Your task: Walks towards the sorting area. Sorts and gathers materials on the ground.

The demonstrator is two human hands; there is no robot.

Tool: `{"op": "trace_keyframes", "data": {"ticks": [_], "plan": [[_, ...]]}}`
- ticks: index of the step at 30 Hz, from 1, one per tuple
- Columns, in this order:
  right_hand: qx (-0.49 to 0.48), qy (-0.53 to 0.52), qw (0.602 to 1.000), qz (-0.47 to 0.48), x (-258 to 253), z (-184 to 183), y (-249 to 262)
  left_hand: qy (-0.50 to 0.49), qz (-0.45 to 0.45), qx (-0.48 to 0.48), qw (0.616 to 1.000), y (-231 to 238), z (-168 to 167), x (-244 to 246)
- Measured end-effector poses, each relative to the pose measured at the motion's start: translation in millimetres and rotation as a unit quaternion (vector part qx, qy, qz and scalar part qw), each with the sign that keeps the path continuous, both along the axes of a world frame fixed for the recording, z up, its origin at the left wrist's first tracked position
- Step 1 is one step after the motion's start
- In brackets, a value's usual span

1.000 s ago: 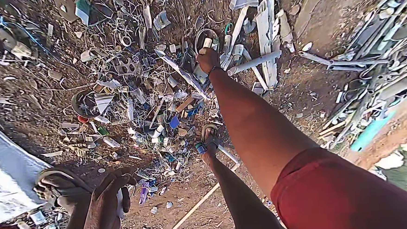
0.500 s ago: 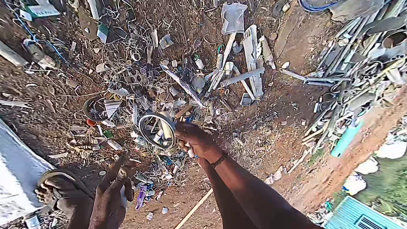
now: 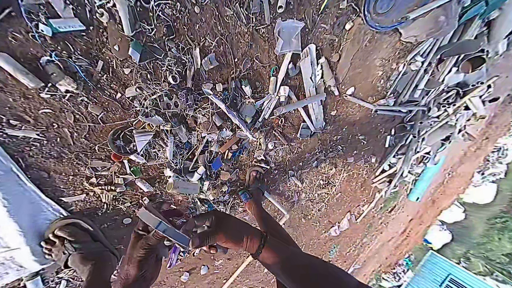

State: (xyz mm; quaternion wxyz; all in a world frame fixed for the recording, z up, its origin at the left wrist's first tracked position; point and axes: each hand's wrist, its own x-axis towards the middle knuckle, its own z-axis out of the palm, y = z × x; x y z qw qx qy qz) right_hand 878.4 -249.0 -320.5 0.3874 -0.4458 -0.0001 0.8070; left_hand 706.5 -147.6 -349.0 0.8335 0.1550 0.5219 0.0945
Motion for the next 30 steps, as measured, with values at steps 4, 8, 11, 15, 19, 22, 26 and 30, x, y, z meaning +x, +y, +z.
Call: {"op": "trace_keyframes", "data": {"ticks": [4,8,11,15,19,22,26,30], "plan": [[0.169,-0.080,0.976,0.112,-12.0,12.1,-1.4,-0.157,-0.058,0.022,0.986,2.4,3.0,6.8],[0.186,-0.110,0.976,0.022,22.1,21.2,4.6,0.002,-0.123,-0.006,0.992,1.4,22.6,25.3],[0.033,-0.337,0.938,-0.074,97.8,-23.6,17.3,-0.037,-0.106,-0.013,0.994,-13.0,-11.0,-1.2],[-0.114,-0.657,0.742,0.071,219.4,-156.6,55.4,-0.001,-0.116,0.001,0.993,-5.5,0.7,7.6],[-0.185,-0.690,0.645,0.271,264.8,-220.5,95.0,0.029,-0.122,-0.005,0.992,-2.5,12.7,14.7],[-0.185,-0.674,0.613,0.367,255.3,-218.5,101.4,0.053,-0.138,0.004,0.989,-9.7,4.8,7.7],[-0.186,-0.684,0.660,0.248,240.1,-214.3,67.5,0.061,-0.156,0.005,0.986,-4.4,11.9,12.6],[-0.152,-0.513,0.841,-0.083,219.9,-191.5,21.5,0.051,-0.144,0.011,0.988,1.0,12.5,14.5]]}}
